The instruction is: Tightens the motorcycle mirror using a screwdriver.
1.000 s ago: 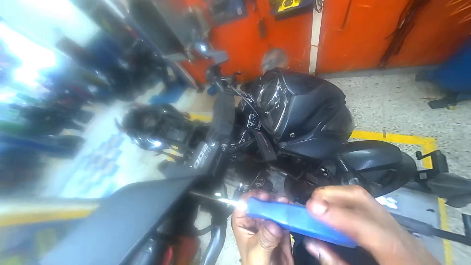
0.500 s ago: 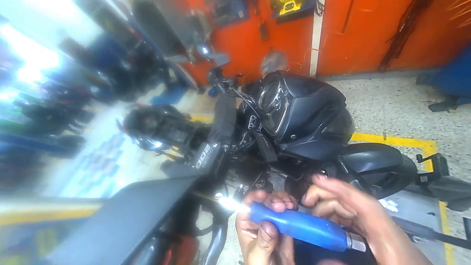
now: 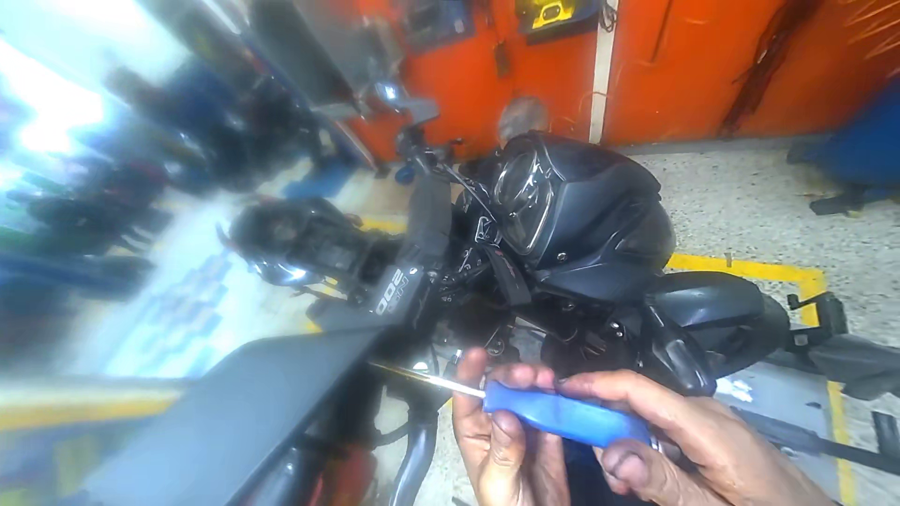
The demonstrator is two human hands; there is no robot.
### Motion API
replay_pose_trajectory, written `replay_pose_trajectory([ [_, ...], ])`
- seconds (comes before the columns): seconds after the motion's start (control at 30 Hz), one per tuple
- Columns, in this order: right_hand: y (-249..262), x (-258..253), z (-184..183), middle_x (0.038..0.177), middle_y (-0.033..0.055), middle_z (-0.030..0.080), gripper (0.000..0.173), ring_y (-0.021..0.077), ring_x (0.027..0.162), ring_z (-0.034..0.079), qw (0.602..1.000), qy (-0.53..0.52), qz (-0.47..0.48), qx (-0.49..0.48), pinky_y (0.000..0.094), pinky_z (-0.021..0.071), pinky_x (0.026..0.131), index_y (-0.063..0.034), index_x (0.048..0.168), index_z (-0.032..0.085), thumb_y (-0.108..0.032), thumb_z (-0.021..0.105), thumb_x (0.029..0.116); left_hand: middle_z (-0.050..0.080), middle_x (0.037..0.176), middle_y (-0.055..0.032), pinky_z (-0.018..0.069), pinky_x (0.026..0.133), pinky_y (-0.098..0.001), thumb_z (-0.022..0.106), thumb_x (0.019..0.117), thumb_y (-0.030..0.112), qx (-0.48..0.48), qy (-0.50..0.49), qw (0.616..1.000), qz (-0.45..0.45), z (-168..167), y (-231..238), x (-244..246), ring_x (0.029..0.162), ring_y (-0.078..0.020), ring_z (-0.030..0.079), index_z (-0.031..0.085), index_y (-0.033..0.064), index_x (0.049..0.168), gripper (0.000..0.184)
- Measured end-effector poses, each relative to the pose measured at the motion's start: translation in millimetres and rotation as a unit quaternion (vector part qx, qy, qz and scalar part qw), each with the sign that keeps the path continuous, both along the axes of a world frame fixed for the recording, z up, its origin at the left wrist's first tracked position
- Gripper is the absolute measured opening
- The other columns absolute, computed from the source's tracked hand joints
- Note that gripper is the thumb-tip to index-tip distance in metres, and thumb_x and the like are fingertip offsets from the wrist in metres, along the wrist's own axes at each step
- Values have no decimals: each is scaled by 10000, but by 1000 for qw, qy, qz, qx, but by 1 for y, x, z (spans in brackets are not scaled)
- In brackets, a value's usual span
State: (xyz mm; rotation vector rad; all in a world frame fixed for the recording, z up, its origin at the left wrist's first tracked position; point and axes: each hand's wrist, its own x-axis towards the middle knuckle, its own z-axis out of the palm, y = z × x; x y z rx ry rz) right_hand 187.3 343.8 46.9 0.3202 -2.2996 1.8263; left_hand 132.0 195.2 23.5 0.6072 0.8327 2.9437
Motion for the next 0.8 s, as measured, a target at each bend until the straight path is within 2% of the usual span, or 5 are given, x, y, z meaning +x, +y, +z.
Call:
replay_pose_trajectory([
  [0.2,-12,-5,0,1030,94,626,264,138,956,623,979,157,-106,68,252,541,823,-166,1281,644,-209,640,1021,719,1004,-88,600,833,-326,736,935,256,-48,-35,996,60,-3,4,2,919,-172,721,643,109,1205,321],
  [0.37,0,-3,0,912,48,650,517,69,652,590,997,7,0,-80,232,518,528,-101,1412,538,-466,538,1047,732,1014,-91,595,884,-341,659,988,183,-19,-57,998,8,-1,-2,2,939,-171,723,669,84,1244,274],
  [0.5,-7,-8,0,1070,62,632,258,69,933,631,992,108,-63,17,204,552,777,-166,1286,654,-266,551,1071,696,1214,-91,538,1000,-363,652,982,267,-1,-33,999,-36,1,-2,2,1137,-190,670,632,95,1345,402],
  [0.63,-13,-6,0,1139,64,527,228,64,1002,583,987,147,-71,-3,189,539,841,-248,1230,674,-173,642,1017,706,1014,-100,597,857,-371,736,932,289,-43,-44,998,29,6,0,0,941,-197,712,675,88,1168,316],
  [0.8,-4,-3,3,918,50,690,497,71,654,628,996,21,8,-91,238,545,537,-90,1396,539,-455,514,1059,726,1113,-107,567,963,-380,682,973,180,-14,-15,1000,15,3,-3,-1,1047,-217,708,661,106,1299,334],
])
